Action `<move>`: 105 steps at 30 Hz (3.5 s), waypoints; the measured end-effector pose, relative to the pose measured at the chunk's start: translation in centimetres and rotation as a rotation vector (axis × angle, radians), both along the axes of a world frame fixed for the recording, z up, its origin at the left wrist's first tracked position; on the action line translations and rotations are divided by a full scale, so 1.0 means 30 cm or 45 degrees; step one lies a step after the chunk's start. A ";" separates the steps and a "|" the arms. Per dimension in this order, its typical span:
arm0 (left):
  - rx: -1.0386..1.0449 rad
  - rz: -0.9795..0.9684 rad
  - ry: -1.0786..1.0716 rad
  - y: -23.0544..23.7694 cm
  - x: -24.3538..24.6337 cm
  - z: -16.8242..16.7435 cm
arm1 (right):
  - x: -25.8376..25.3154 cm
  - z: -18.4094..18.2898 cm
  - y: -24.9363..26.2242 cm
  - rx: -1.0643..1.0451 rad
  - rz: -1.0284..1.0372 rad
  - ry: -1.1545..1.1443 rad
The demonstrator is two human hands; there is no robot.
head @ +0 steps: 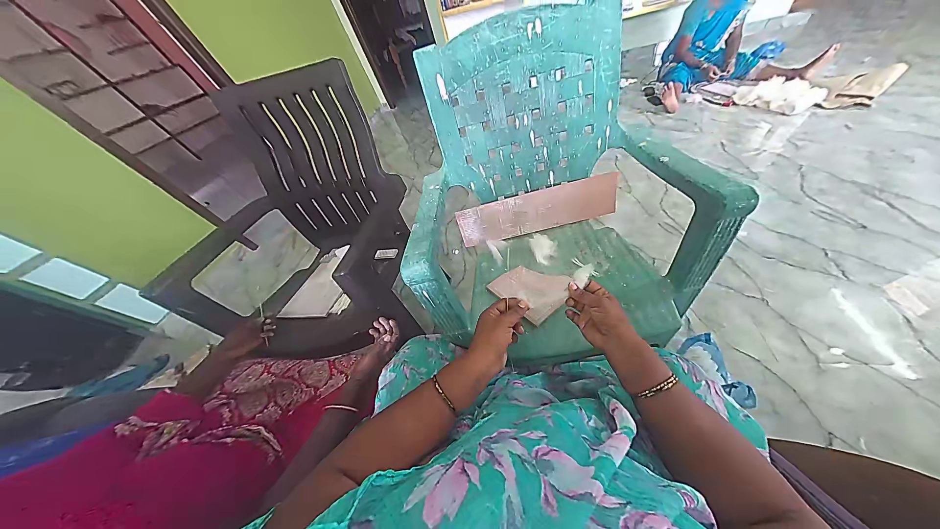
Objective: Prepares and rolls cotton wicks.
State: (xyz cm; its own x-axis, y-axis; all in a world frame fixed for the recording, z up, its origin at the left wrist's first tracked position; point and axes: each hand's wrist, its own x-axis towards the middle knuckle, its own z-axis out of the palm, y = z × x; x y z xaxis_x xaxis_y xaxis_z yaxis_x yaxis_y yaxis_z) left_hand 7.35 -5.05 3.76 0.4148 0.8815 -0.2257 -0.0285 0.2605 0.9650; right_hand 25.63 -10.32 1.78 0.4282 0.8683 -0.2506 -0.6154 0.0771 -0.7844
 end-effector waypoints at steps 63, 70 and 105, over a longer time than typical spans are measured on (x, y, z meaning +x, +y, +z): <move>-0.101 -0.552 0.387 0.320 0.033 -0.087 | 0.207 0.011 0.064 -1.031 0.111 -1.841; -0.102 -0.583 0.281 0.343 0.032 -0.044 | 0.050 0.110 0.216 -0.432 0.680 -1.394; 0.295 -0.677 1.041 0.324 -0.001 -0.091 | -0.015 -0.100 0.249 -0.631 0.421 -1.573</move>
